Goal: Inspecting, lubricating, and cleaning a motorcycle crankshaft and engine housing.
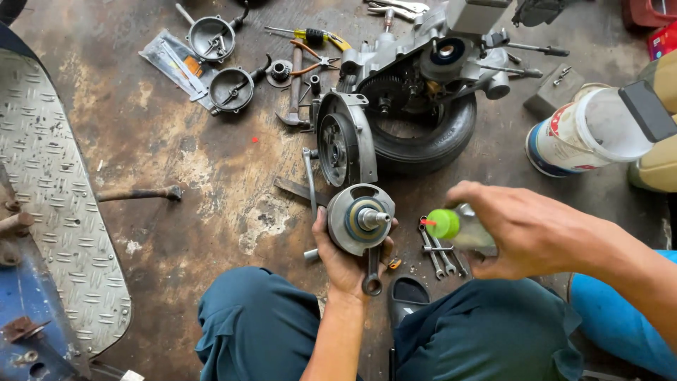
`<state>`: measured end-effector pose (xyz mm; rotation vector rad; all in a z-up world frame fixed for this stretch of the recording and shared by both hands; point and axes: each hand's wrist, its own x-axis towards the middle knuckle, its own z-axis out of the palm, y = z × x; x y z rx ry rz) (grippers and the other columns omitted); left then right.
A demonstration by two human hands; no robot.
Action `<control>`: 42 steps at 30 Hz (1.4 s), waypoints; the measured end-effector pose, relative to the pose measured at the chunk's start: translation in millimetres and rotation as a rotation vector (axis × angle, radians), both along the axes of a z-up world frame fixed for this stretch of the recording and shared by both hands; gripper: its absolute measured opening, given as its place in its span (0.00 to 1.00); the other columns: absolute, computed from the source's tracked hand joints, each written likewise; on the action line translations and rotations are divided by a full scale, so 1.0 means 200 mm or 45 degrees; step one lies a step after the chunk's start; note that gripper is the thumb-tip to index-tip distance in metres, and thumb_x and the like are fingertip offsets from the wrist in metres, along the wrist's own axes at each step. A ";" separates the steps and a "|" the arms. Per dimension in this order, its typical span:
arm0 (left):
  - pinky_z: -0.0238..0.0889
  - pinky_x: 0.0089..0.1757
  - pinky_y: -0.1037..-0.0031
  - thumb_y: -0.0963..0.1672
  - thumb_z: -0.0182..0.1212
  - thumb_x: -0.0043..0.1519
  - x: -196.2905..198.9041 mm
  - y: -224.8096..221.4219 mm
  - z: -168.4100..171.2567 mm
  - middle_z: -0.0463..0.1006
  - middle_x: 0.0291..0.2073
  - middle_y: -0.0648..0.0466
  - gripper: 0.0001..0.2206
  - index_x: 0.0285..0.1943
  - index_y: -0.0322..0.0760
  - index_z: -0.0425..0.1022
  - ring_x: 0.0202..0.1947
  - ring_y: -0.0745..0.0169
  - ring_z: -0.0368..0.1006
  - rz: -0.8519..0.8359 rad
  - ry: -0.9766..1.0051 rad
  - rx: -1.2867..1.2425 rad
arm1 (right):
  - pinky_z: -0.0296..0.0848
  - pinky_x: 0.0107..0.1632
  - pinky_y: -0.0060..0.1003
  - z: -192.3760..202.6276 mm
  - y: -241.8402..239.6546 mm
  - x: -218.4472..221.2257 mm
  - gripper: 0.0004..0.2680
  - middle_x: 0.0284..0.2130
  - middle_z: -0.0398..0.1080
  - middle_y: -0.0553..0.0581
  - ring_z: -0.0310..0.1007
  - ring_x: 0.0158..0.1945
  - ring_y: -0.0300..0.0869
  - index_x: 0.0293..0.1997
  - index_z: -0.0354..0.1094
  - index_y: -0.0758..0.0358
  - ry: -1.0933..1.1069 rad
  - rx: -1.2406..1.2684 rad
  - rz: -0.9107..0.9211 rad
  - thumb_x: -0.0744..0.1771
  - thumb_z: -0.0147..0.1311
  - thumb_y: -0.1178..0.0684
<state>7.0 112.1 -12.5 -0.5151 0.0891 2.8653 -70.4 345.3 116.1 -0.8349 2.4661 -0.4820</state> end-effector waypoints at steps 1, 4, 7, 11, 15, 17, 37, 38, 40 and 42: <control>0.80 0.35 0.66 0.65 0.49 0.61 0.00 -0.01 -0.01 0.80 0.46 0.40 0.38 0.62 0.31 0.71 0.42 0.45 0.81 0.000 0.002 0.002 | 0.73 0.48 0.47 0.04 -0.04 0.00 0.32 0.42 0.73 0.57 0.74 0.47 0.56 0.62 0.55 0.58 0.002 0.002 0.000 0.55 0.72 0.48; 0.80 0.34 0.66 0.66 0.50 0.60 0.01 -0.02 -0.03 0.80 0.45 0.42 0.38 0.61 0.34 0.72 0.40 0.47 0.81 0.013 -0.105 -0.029 | 0.71 0.46 0.50 0.13 -0.15 -0.01 0.28 0.46 0.70 0.60 0.72 0.48 0.57 0.59 0.59 0.57 -0.009 -0.013 0.234 0.55 0.70 0.49; 0.80 0.35 0.66 0.66 0.50 0.60 0.01 -0.04 -0.02 0.80 0.45 0.41 0.39 0.61 0.31 0.73 0.40 0.47 0.81 0.024 -0.073 -0.071 | 0.70 0.49 0.49 0.16 -0.19 -0.01 0.30 0.45 0.69 0.59 0.71 0.50 0.56 0.67 0.59 0.53 -0.041 0.174 0.339 0.58 0.67 0.47; 0.80 0.36 0.67 0.66 0.49 0.60 0.01 -0.05 0.00 0.80 0.48 0.38 0.41 0.61 0.29 0.73 0.40 0.49 0.81 -0.012 -0.044 0.027 | 0.70 0.50 0.49 0.15 -0.20 0.00 0.30 0.46 0.71 0.58 0.72 0.49 0.55 0.67 0.58 0.53 -0.001 0.189 0.347 0.58 0.67 0.44; 0.80 0.37 0.66 0.66 0.50 0.60 0.01 -0.05 0.01 0.78 0.51 0.34 0.41 0.62 0.28 0.72 0.39 0.50 0.81 -0.015 -0.018 0.138 | 0.72 0.51 0.47 0.18 -0.24 0.01 0.30 0.41 0.74 0.57 0.75 0.48 0.53 0.65 0.59 0.53 -0.063 0.324 0.208 0.57 0.67 0.44; 0.80 0.37 0.66 0.66 0.50 0.60 0.01 -0.05 0.02 0.78 0.51 0.35 0.40 0.62 0.30 0.72 0.40 0.51 0.81 -0.006 -0.039 0.138 | 0.72 0.48 0.49 0.18 -0.26 0.00 0.29 0.40 0.73 0.58 0.75 0.47 0.55 0.63 0.60 0.56 -0.008 0.223 0.300 0.56 0.67 0.45; 0.79 0.43 0.62 0.66 0.48 0.59 0.02 -0.04 0.03 0.81 0.46 0.47 0.35 0.58 0.39 0.75 0.43 0.54 0.80 0.026 -0.160 0.027 | 0.71 0.45 0.52 0.19 -0.45 -0.05 0.32 0.42 0.71 0.60 0.73 0.47 0.59 0.64 0.60 0.53 -0.034 0.318 0.417 0.55 0.70 0.45; 0.79 0.42 0.62 0.66 0.49 0.61 0.02 -0.04 0.03 0.81 0.46 0.48 0.35 0.58 0.39 0.75 0.43 0.54 0.80 0.030 -0.141 0.029 | 0.71 0.45 0.52 0.19 -0.45 -0.04 0.32 0.42 0.71 0.60 0.73 0.47 0.59 0.65 0.59 0.53 -0.052 0.347 0.407 0.56 0.70 0.45; 0.79 0.42 0.62 0.65 0.49 0.62 0.02 -0.04 0.03 0.81 0.46 0.49 0.34 0.58 0.39 0.75 0.43 0.54 0.80 0.032 -0.122 0.031 | 0.72 0.45 0.52 0.19 -0.46 -0.04 0.31 0.42 0.71 0.60 0.73 0.48 0.59 0.65 0.59 0.52 -0.071 0.377 0.396 0.56 0.70 0.44; 0.79 0.42 0.64 0.65 0.49 0.62 0.02 -0.04 0.03 0.81 0.46 0.49 0.33 0.58 0.39 0.75 0.43 0.55 0.80 0.040 -0.093 0.050 | 0.72 0.46 0.51 0.20 -0.47 -0.04 0.31 0.41 0.71 0.60 0.73 0.45 0.57 0.66 0.59 0.51 -0.096 0.466 0.398 0.56 0.67 0.46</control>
